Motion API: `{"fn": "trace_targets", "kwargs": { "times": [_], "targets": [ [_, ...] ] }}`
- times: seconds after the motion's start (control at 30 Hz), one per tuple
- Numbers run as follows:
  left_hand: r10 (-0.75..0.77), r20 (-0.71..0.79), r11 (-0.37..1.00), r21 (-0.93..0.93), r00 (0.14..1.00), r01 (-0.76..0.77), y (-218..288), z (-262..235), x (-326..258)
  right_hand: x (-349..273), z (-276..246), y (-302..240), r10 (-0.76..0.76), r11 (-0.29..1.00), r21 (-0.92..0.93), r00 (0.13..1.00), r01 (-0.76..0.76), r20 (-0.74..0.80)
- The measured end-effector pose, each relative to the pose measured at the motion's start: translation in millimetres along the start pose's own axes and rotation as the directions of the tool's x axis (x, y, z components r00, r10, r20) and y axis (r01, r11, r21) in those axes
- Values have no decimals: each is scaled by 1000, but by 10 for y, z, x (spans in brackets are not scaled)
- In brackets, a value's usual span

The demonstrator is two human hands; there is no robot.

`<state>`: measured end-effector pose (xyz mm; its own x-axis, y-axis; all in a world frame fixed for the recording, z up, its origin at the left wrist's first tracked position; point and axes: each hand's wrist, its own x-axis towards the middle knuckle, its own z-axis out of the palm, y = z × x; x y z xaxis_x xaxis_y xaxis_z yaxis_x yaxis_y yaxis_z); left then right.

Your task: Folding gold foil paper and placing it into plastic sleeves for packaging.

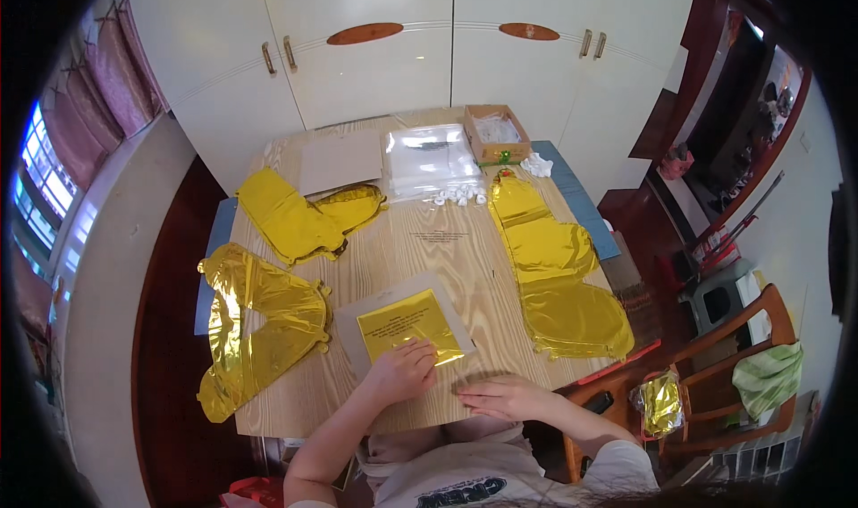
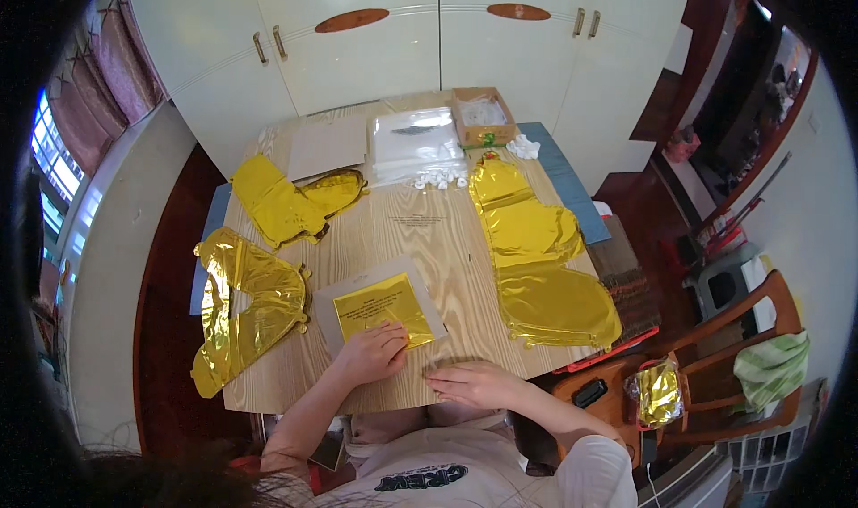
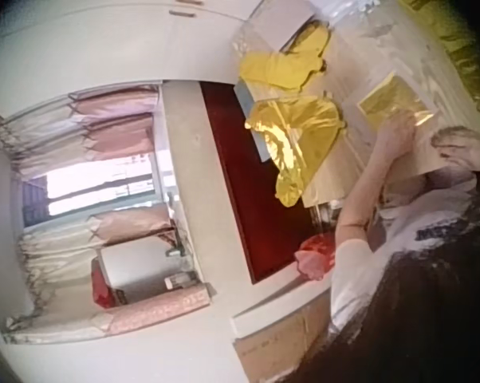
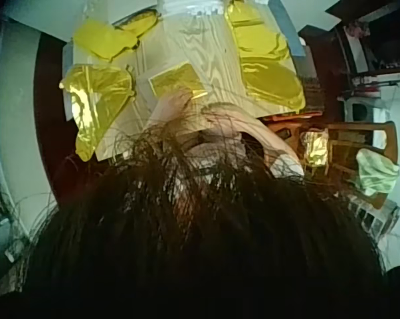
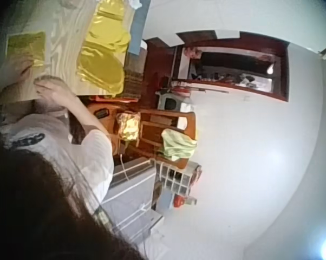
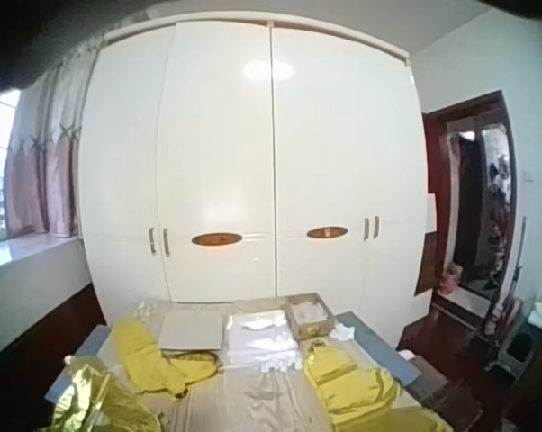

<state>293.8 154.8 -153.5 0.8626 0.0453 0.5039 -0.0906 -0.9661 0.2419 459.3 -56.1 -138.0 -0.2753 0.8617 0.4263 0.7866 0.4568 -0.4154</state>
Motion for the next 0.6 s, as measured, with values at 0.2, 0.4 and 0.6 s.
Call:
{"fn": "trace_targets", "kwargs": {
  "times": [0.2,0.4,0.6],
  "targets": [
    [-40,36,993,-114,999,44,-35,-45,-5,59,-9,-11,-15,1000,13,1000,15,0],
    [-59,35,992,-111,998,62,-10,-62,25,123,53,17,-53,998,42,998,52,32],
    [-46,32,995,-85,998,48,15,-78,37,237,35,98,15,999,-44,999,-14,32]
  ]
}}
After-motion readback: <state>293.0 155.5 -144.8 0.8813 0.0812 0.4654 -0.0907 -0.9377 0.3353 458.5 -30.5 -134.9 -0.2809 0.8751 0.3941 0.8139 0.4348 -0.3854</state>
